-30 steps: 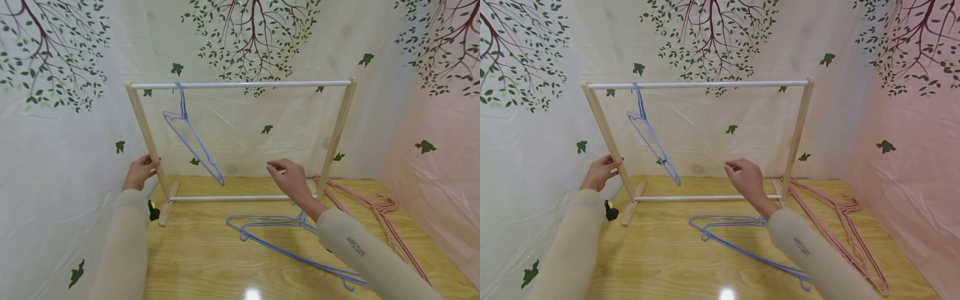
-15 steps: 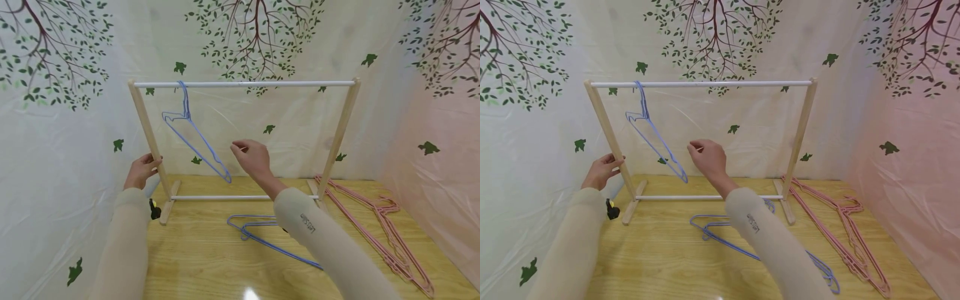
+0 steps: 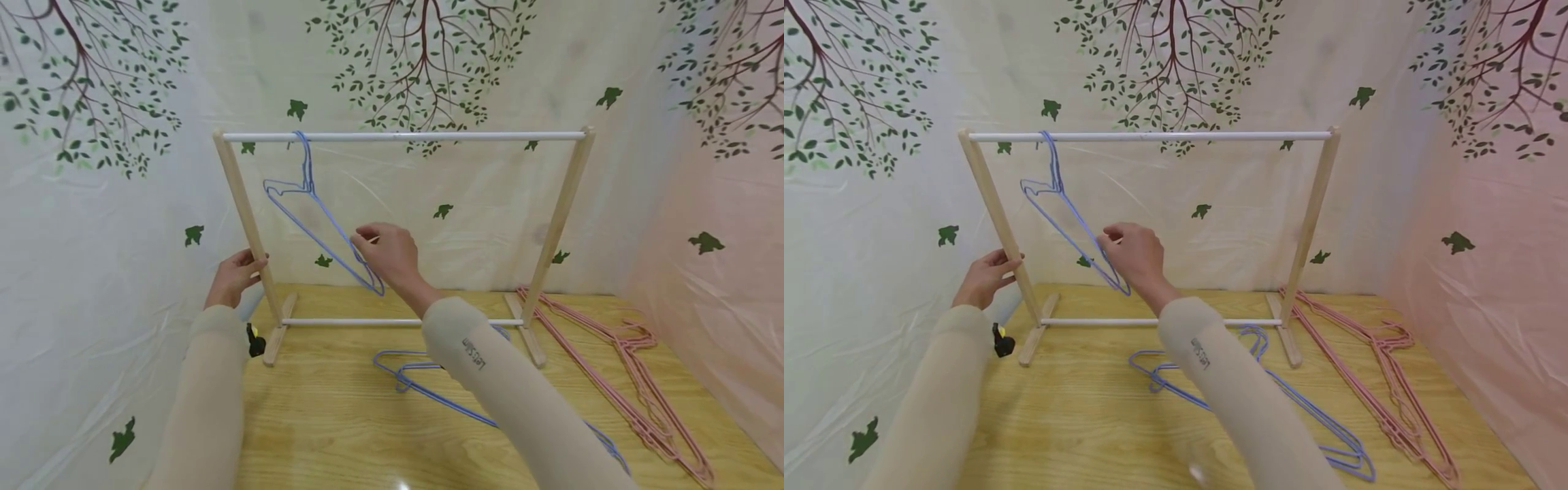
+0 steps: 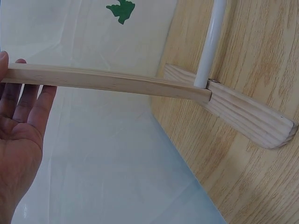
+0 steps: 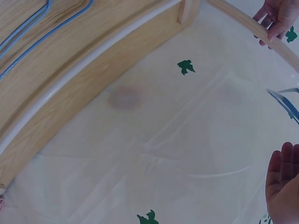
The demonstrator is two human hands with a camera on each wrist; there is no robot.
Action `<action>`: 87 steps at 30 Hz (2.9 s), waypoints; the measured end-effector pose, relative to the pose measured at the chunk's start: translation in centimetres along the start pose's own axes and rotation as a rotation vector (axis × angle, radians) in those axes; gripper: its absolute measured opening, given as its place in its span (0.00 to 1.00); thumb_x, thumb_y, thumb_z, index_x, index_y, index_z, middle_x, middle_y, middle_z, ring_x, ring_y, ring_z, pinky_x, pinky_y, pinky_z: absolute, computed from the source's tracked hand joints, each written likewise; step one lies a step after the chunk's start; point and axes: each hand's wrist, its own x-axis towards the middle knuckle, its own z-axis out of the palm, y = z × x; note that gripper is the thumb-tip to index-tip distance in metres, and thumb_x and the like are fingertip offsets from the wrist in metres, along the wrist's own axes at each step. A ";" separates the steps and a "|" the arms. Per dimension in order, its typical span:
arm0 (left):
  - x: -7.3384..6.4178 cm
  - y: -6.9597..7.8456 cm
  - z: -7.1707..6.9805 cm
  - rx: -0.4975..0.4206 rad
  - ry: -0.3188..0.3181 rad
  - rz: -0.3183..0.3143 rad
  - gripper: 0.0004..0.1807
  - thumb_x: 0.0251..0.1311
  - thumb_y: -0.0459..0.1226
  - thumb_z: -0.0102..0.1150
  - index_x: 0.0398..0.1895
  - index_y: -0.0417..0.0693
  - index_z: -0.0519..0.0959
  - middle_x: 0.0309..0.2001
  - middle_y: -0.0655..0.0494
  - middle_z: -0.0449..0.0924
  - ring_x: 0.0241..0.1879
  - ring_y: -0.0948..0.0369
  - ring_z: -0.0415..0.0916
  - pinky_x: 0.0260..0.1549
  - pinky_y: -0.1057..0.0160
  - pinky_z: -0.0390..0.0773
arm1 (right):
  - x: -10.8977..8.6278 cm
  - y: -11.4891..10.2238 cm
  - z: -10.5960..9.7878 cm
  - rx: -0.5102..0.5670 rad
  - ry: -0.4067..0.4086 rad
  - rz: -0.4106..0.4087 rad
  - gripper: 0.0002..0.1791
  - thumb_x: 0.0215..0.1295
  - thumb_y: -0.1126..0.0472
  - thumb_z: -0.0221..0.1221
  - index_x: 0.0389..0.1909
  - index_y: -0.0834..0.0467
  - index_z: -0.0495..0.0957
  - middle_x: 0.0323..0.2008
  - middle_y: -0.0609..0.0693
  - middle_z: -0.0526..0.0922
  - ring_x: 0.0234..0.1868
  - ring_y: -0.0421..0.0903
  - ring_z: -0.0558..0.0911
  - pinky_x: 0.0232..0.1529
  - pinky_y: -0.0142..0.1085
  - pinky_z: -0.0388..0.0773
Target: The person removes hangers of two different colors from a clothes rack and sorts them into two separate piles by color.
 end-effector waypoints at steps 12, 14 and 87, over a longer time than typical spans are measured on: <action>0.1 -0.2 -0.2 0.003 0.006 0.002 0.31 0.74 0.39 0.53 0.76 0.43 0.59 0.71 0.41 0.64 0.68 0.47 0.62 0.66 0.47 0.65 | 0.3 -0.6 0.6 -0.026 -0.051 0.046 0.15 0.68 0.49 0.63 0.47 0.53 0.87 0.41 0.45 0.88 0.39 0.41 0.85 0.41 0.37 0.80; 0.1 -0.3 -0.2 0.004 0.003 0.007 0.31 0.74 0.40 0.53 0.76 0.42 0.59 0.71 0.41 0.64 0.68 0.47 0.63 0.66 0.47 0.65 | 0.3 -0.8 0.7 -0.035 -0.073 0.059 0.15 0.68 0.48 0.63 0.47 0.52 0.88 0.42 0.44 0.88 0.42 0.41 0.85 0.42 0.37 0.80; -3.2 0.4 0.4 -0.020 0.012 0.029 0.32 0.74 0.41 0.51 0.76 0.41 0.58 0.68 0.44 0.66 0.68 0.49 0.61 0.67 0.47 0.64 | -6.0 9.8 -14.2 0.064 0.262 -0.050 0.10 0.65 0.61 0.65 0.41 0.64 0.88 0.31 0.56 0.88 0.25 0.27 0.79 0.28 0.20 0.75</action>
